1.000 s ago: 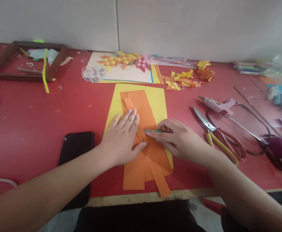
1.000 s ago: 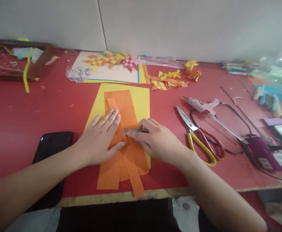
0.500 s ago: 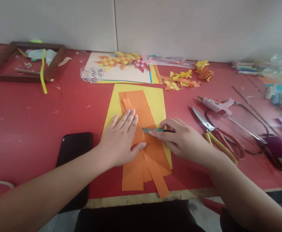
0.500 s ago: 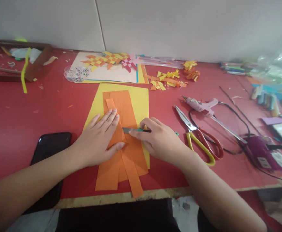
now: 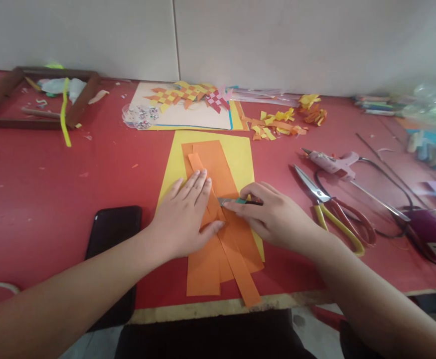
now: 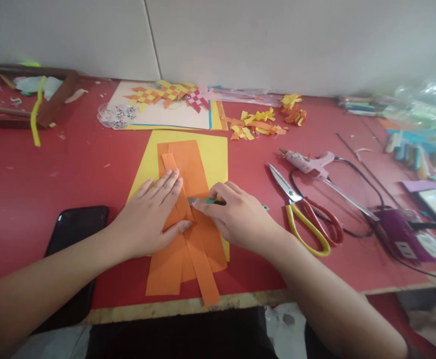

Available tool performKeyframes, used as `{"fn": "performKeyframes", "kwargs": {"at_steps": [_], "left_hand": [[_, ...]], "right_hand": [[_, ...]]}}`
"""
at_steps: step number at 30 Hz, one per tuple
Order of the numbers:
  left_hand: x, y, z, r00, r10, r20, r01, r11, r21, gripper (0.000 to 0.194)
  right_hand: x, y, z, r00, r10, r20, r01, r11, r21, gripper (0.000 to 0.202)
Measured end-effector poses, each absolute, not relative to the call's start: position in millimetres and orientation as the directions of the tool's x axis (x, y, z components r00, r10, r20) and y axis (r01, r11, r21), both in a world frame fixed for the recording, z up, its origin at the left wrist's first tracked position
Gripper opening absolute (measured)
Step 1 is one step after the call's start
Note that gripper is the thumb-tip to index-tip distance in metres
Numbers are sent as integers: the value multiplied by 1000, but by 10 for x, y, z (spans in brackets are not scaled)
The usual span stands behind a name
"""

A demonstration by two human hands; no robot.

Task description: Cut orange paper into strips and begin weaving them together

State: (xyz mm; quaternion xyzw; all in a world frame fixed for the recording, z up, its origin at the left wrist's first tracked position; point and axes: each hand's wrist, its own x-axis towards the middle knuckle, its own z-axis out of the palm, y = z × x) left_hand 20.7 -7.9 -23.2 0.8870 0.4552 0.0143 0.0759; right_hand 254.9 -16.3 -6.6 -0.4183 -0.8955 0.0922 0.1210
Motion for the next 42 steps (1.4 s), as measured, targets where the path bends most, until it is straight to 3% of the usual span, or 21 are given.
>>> {"fn": "performKeyframes", "kwargs": {"at_steps": [4,12,21,26,32,37,42], "left_hand": [[187,-72,-224,599,800,37,779,-593,206,84],[141,-34,-166,482,827,291,755,-560,342,60],[147,57,-149,395,833,388,565,-553,613,30],[125,47,-139,467,804,369,597,-594,539,31],[111,76,-138,642,655,398,489,-750,446,45],[106,85,-142,683,615,395,440,-777,450,26],[85,72,-143,623,659,421,471,-746,471,26]], "right_hand": [[2584,-172,-67,-638,757,142,717,651,-249,39],[2671,-191,-56,-690,700,185,660,713,-235,40],[2682,-227,-5,-736,643,214,601,765,-231,45],[2689,-235,-14,-711,673,204,622,737,-264,42],[2730,-229,27,-689,698,195,612,704,-360,39],[2756,-202,94,-720,671,175,564,714,-414,41],[2780,-198,111,-727,659,191,536,719,-442,39]]}}
